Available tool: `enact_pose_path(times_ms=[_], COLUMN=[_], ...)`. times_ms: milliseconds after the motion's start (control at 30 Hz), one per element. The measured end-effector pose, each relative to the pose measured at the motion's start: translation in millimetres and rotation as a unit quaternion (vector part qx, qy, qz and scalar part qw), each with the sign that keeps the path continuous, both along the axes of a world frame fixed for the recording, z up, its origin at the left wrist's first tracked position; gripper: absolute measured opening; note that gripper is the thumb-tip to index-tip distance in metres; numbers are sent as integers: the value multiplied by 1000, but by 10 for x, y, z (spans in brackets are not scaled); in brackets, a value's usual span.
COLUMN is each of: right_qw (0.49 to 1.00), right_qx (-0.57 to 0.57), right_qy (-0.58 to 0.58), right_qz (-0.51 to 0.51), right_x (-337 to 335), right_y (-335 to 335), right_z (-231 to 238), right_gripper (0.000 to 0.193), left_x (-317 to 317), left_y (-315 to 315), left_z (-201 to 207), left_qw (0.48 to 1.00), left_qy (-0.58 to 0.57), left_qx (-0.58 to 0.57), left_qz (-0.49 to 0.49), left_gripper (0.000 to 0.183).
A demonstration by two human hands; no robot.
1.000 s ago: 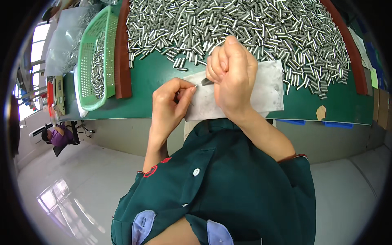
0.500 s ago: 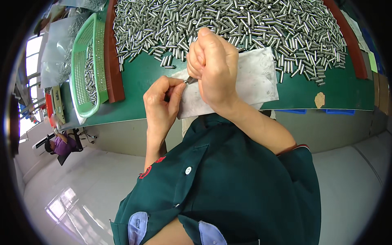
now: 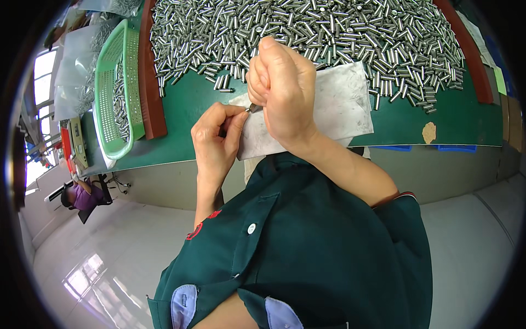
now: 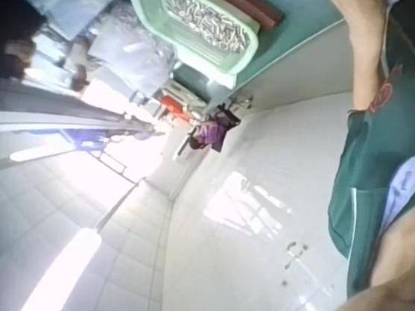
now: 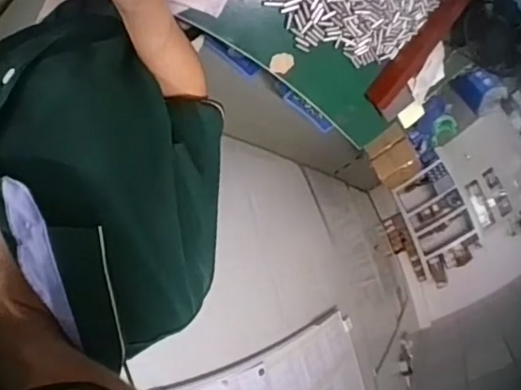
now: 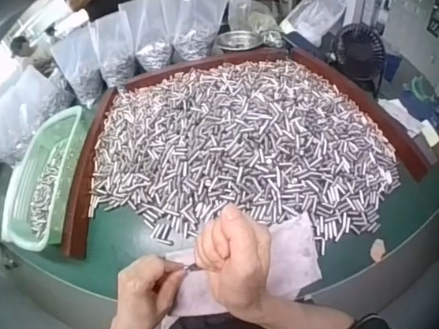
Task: Inspecting small metal components at a workbench using a tool.
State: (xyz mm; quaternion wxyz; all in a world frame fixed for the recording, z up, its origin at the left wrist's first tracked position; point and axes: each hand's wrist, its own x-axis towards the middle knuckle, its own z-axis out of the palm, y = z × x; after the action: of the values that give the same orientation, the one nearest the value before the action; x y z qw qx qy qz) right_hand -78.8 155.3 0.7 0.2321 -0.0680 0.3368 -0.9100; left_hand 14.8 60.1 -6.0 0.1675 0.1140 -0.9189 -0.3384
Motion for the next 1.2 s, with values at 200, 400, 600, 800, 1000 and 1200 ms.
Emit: enact_pose_path(times_ms=[200, 400, 600, 800, 1000, 1200], right_qw=[999, 990, 979, 999, 997, 996], right_qx=[32, 97, 135, -3, 43, 45], right_qy=[20, 96, 153, 33, 53, 63], right_qz=[-13, -23, -13, -39, -34, -36], right_x=[27, 94, 114, 39, 48, 66], right_y=[-27, -111, -148, -38, -48, -45], right_z=[41, 52, 110, 2, 52, 56], right_gripper=[37, 36, 35, 34, 36, 36], left_x=[-5, -4, -16, 15, 54, 60], left_y=[4, -6, -5, 11, -76, -321], left_z=[-33, -46, -42, -59, 15, 41], left_qw=[1000, 1000, 999, 999, 940, 712], left_qy=[8, 12, 16, 34, 41, 50], left_qx=[8, 25, 44, -2, 332, 699], left_qz=[2, 3, 1, 2, 67, -29], left_gripper=[11, 11, 11, 10, 8, 13])
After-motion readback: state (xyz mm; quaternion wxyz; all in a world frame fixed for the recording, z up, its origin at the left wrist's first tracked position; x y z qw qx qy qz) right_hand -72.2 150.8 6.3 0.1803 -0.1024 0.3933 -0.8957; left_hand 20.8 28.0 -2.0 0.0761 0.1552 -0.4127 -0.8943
